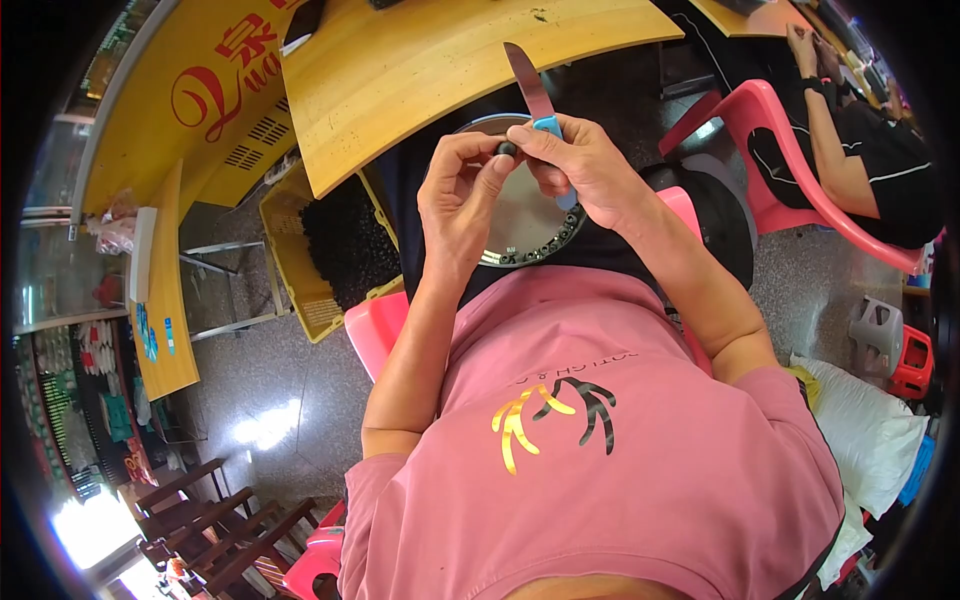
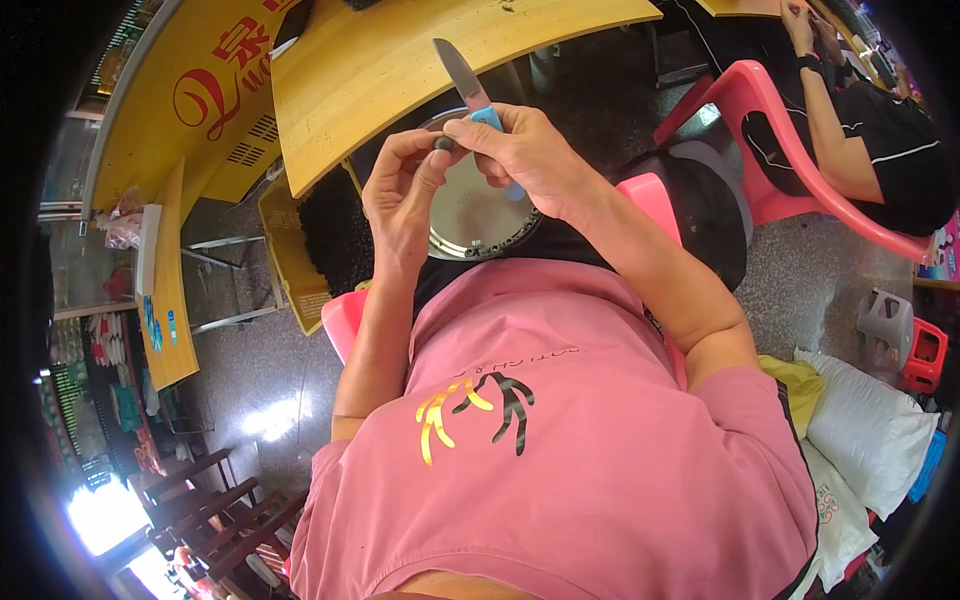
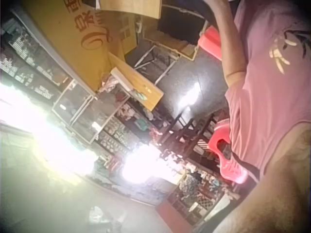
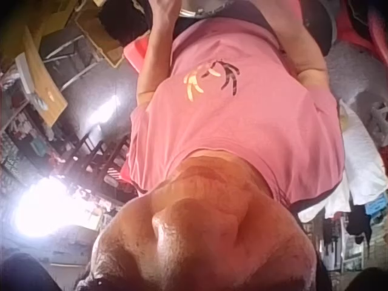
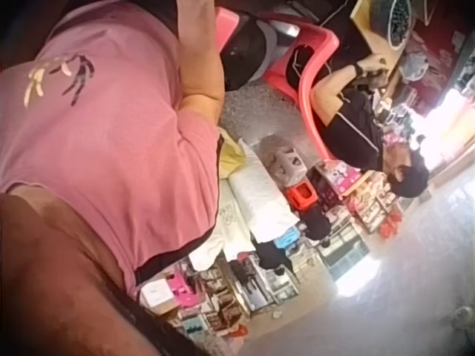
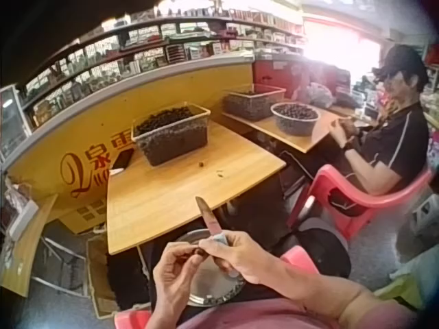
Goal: Trim the stems of black berries using a small knife and sort them into containers.
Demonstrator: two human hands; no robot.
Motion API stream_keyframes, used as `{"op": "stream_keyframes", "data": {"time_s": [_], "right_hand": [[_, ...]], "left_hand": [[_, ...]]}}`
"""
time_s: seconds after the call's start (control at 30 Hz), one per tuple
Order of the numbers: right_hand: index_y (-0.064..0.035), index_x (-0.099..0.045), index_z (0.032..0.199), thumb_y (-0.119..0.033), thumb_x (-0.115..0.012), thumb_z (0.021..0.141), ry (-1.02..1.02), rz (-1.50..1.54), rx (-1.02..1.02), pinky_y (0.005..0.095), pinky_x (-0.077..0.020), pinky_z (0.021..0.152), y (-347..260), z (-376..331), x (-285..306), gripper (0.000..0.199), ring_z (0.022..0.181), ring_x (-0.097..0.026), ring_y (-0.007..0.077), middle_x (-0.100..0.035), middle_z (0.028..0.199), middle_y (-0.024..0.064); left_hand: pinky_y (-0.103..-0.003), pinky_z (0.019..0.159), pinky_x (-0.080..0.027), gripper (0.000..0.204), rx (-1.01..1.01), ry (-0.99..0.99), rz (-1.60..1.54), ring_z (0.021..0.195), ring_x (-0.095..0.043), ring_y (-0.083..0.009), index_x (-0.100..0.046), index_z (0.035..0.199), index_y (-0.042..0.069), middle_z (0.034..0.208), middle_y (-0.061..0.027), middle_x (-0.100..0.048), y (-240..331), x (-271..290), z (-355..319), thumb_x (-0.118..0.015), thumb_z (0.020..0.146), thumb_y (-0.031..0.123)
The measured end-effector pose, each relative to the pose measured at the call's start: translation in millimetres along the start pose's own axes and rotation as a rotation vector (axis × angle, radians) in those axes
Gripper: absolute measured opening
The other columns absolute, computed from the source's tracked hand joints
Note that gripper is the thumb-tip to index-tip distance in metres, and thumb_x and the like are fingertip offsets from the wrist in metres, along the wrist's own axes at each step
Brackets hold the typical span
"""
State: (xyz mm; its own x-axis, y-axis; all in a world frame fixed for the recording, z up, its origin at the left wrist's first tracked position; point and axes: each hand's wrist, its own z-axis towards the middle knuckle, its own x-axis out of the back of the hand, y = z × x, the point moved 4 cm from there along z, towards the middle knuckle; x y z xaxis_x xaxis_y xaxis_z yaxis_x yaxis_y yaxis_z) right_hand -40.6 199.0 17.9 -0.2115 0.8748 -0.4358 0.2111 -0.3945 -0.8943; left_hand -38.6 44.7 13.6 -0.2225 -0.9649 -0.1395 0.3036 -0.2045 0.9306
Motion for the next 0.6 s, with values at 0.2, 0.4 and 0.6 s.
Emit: {"op": "stream_keyframes", "data": {"time_s": [0.2,0.4,0.6], "right_hand": [[-0.0062,-0.067,0.096,-0.03,-0.068,0.096,0.022,-0.252,0.061,0.0193,-0.0343,0.05,-4,-2,0,0.024,0.057,-0.044,0.0007,-0.062,0.077,-0.0043],[-0.0077,-0.069,0.096,-0.034,-0.071,0.093,0.021,-0.391,0.2,0.0178,-0.0349,0.052,-12,-2,-2,0.026,0.061,-0.045,-0.0001,-0.062,0.078,-0.0048],[-0.0065,-0.069,0.096,-0.033,-0.07,0.094,-0.027,-0.384,0.181,0.018,-0.0341,0.052,-9,0,-5,0.026,0.06,-0.044,0.0004,-0.063,0.08,-0.0034]], "left_hand": [[-0.024,0.078,-0.046,0.02,0.182,-0.018,-0.247,0.091,-0.059,-0.0103,-0.062,0.11,0.002,0.101,-0.0038,-0.066,-1,2,-1,-0.07,0.094,0.013],[-0.023,0.075,-0.046,0.022,0.186,-0.005,-0.209,0.083,-0.055,-0.0081,-0.063,0.108,0.001,0.099,-0.0022,-0.064,-4,7,2,-0.072,0.093,0.015],[-0.022,0.077,-0.047,0.02,0.18,-0.039,-0.152,0.085,-0.056,-0.0071,-0.063,0.108,0.001,0.099,-0.0012,-0.064,1,9,1,-0.072,0.093,0.011]]}}
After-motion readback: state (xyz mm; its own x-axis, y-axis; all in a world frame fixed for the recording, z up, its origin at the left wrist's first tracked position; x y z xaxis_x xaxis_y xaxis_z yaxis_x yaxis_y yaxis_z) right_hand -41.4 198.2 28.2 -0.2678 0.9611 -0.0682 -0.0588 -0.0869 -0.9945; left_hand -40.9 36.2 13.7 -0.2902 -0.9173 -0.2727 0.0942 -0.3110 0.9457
